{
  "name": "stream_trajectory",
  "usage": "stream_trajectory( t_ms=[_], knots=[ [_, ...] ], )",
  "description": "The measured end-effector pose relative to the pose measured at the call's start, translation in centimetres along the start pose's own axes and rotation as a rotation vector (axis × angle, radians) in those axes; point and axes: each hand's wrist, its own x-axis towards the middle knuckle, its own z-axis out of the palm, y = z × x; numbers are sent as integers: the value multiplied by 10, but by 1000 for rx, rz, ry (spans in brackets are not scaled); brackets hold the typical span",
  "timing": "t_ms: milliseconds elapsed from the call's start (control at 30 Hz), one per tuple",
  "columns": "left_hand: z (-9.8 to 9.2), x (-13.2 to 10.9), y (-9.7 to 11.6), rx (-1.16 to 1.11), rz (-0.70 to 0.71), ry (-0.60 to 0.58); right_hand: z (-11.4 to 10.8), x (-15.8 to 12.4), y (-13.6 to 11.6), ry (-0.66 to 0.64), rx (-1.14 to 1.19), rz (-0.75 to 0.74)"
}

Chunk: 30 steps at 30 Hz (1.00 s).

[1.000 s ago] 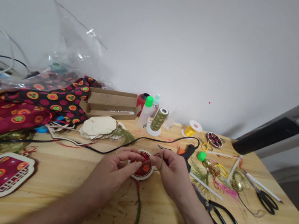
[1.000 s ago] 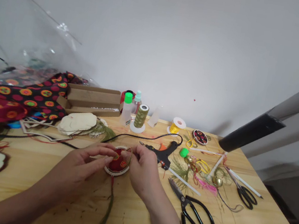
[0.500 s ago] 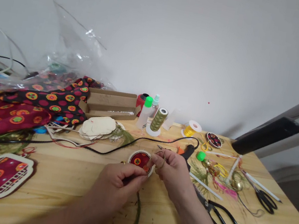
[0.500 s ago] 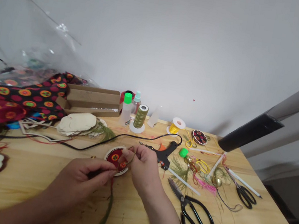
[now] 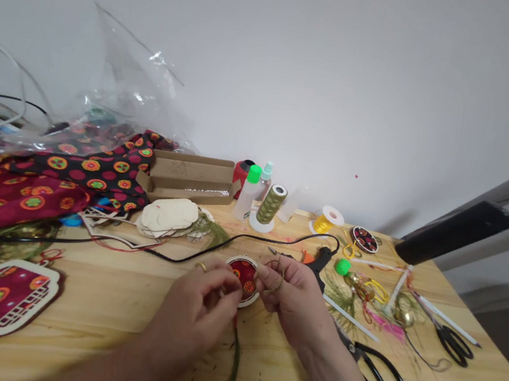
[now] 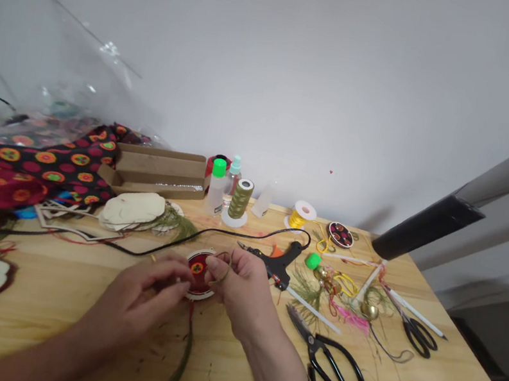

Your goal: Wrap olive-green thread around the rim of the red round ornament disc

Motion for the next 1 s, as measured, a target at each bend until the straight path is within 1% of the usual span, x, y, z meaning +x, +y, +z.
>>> stream_trajectory(
  t_ms=[67,100,133,167,233,300,400,500,600,733,900,1000],
  knots=[
    [-2,1,0,-60,4,171,0,0,0,11,-46,-1],
    [-3,2,-1,-131,0,221,0,0,0,12,-64,1],
    [-3,2,-1,-224,-15,229,1,0,1,9,-80,0],
    [-2,3,-1,-333,-44,197,2,0,1,3,-94,0],
    [1,4,-2,-539,-136,68,5,-1,0,-9,-121,-11],
    [3,5,-2,-674,-243,-40,7,-2,0,-15,-152,-24],
    [5,7,-3,-799,-349,-109,8,-2,1,-13,-187,-36],
    [5,8,-4,-876,-386,-177,6,-1,3,-33,-188,-35],
    [5,8,-3,-838,-387,-217,3,1,5,-71,-184,-43],
    [3,9,1,-673,-382,-194,2,1,4,-61,-172,-40],
    [-2,8,6,-333,-205,-145,3,2,1,-43,-152,-25],
    [-3,8,6,-247,-177,-124,3,3,2,-46,-152,-16]
  ],
)
